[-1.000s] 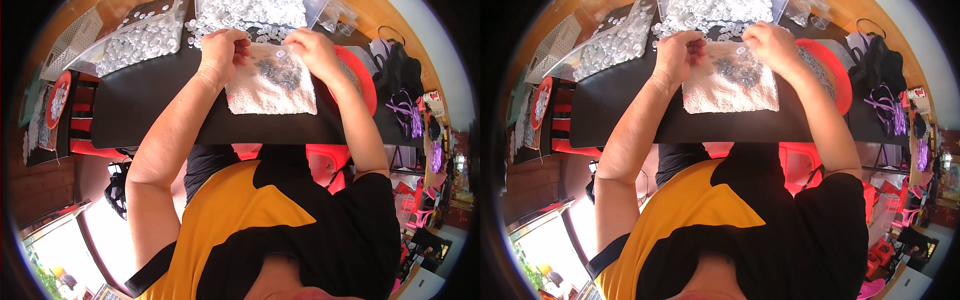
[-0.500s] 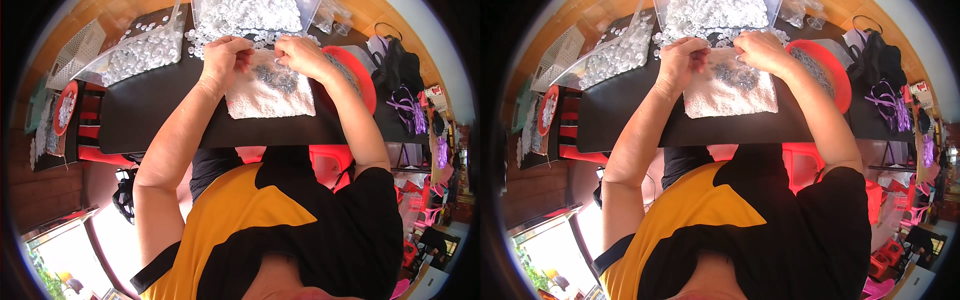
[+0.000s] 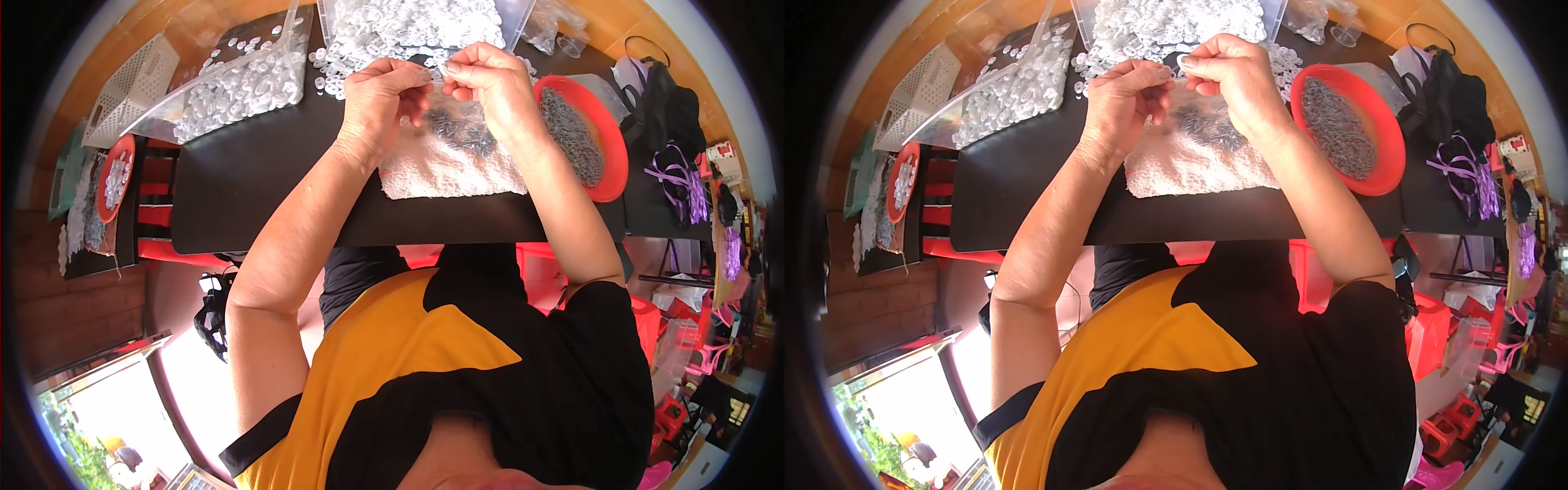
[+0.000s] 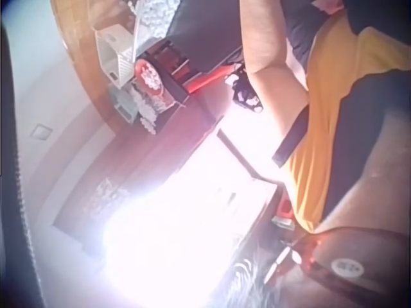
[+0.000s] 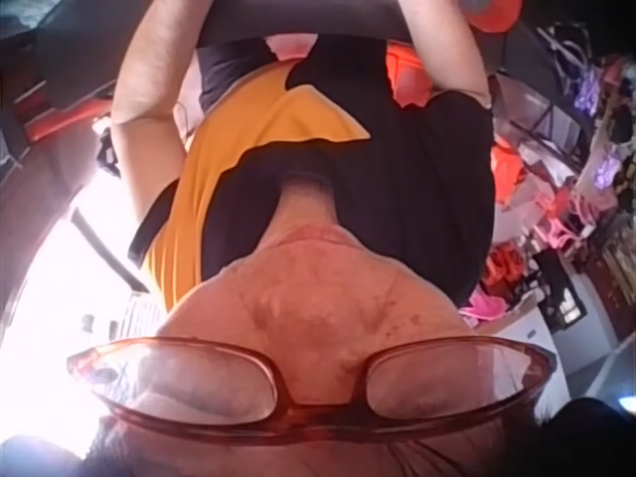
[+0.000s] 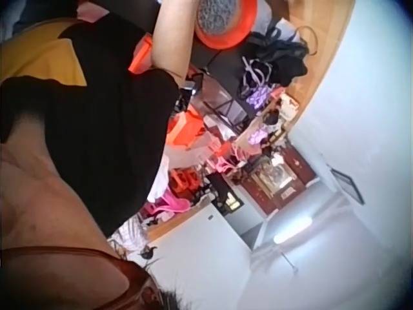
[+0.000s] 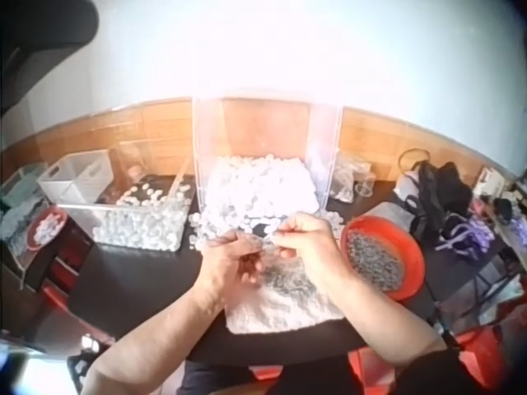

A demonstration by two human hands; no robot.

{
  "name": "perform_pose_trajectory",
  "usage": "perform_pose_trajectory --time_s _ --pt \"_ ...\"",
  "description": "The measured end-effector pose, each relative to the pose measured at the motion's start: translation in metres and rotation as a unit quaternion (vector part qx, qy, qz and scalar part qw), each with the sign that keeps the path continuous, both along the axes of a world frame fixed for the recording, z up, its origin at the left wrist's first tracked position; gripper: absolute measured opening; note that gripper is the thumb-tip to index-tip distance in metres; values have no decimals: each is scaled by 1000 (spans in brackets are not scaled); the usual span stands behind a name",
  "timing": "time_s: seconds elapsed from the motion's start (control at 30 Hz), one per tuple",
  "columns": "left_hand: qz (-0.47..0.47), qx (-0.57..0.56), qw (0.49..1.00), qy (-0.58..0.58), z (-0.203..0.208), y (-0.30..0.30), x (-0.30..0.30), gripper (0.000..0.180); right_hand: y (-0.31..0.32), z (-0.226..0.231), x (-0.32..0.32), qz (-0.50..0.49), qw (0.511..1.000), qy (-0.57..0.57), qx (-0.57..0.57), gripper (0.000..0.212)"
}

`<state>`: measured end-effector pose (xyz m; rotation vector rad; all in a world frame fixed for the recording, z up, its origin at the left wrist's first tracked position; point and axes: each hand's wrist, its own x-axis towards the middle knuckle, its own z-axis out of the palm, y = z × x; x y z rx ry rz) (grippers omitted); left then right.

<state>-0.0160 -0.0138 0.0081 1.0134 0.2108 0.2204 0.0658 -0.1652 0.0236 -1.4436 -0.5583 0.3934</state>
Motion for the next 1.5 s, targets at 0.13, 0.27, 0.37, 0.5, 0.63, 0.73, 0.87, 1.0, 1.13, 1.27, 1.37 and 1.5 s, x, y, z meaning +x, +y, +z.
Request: perform_pose_trajectory --time_s 0.13,0.27,0.37,0.5,0.63,0.73,0.87,1.0,1.13,1.27,1.37,1.5 --pt "15 21 1000 4 1 -2 -1 8 1 -5 0 -17 1000 13 14 8" --pt "14 34 999 -3 0 -2 -1 9 0 -6 2 -2 999 28 20 8" --pt "19 65 998 2 1 -4 -2 7 -1 -4 1 6 1000 16 13 8" --pt "16 79 997 -19 1 -6 -2 6 -2 -3 1 31 999 17 13 8" --pt "-2 97 995 -28 3 -8 -3 12 -8 -3 7 32 999 30 11 8" --pt "-7 123 990 -65 3 -11 -4 19 -11 0 8 47 997 42 33 9" --pt "-22 188 978 -88 5 -15 -6 24 -22 2 14 87 995 44 2 10" --pt "-18 225 969 -99 7 -18 -8 24 -27 5 16 138 988 68 0 11" --pt "-12 198 974 -107 8 -19 -10 25 -28 9 14 158 984 79 -1 13" --pt "-7 156 983 -96 6 -17 -9 24 -25 11 7 133 987 75 -43 14" --pt "-13 140 984 -108 6 -19 -9 25 -23 7 6 123 991 34 -32 16" --pt "-11 166 980 -114 9 -22 -10 24 -22 6 5 116 993 15 -29 20"
